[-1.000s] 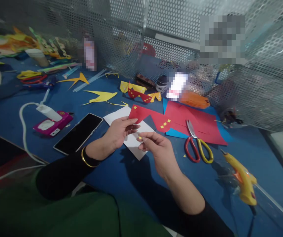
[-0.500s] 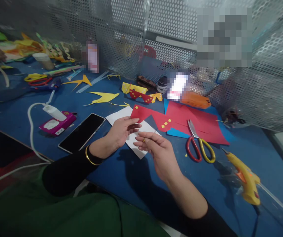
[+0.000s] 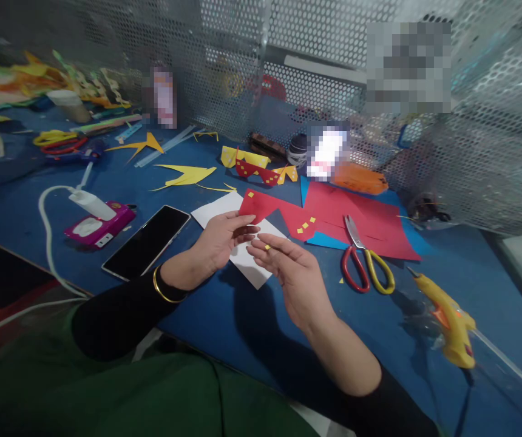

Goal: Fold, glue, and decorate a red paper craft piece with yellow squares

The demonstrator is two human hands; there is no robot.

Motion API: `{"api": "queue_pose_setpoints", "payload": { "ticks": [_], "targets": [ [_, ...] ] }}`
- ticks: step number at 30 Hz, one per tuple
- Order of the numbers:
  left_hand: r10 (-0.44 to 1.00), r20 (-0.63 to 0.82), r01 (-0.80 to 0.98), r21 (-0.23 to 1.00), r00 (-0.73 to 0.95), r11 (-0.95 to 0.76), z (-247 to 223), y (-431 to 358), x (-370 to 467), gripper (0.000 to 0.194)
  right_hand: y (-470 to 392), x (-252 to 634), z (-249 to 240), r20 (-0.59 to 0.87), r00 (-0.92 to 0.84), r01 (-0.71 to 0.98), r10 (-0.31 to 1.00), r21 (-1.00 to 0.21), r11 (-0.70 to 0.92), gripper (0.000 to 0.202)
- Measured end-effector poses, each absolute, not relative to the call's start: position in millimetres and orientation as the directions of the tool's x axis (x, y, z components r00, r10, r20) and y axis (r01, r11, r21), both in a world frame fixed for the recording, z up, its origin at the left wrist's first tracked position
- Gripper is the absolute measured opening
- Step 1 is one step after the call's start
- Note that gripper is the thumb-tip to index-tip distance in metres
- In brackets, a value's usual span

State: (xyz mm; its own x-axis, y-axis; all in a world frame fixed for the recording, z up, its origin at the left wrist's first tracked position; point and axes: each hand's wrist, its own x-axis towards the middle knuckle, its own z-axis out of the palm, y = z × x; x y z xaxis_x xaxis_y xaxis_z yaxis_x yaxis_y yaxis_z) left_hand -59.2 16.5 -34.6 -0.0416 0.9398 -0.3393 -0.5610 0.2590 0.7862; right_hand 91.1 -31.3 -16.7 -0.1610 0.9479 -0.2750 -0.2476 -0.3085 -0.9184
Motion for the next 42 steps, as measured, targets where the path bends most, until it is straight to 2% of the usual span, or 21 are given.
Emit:
{"api": "queue_pose_setpoints", "payload": {
  "ticks": [6,16,24,32,42],
  "targets": [
    [0.93,-0.364,-0.555,0.785,-0.056,0.273,-31.6,16.6,-58.2,0.008,-26.2,96.1,-23.8,-0.212,-0.169,-0.189,0.963,-0.952,-0.243,0.011],
    [0.931,-0.359,-0.56,0.784,-0.058,0.268,-32.8,16.5,-58.0,0.005,-22.6,94.2,-27.7,-0.339,-0.176,-0.268,0.924,-0.887,-0.376,0.028],
    [0.927,-0.369,-0.557,0.784,-0.064,0.273,-32.6,18.6,-60.7,0.006,-21.5,95.8,-25.1,-0.371,-0.336,-0.372,0.866,-0.792,-0.484,0.027],
    [0.924,-0.378,-0.545,0.787,-0.059,0.288,-32.0,17.3,-57.9,0.007,-27.6,92.6,-21.2,-0.337,-0.213,-0.249,0.917,-0.889,-0.384,0.027],
    [0.923,-0.381,-0.538,0.79,-0.055,0.294,-31.6,17.3,-57.2,0.007,-28.0,93.4,-24.3,-0.33,-0.15,-0.241,0.932,-0.902,-0.358,0.034]
  ]
}}
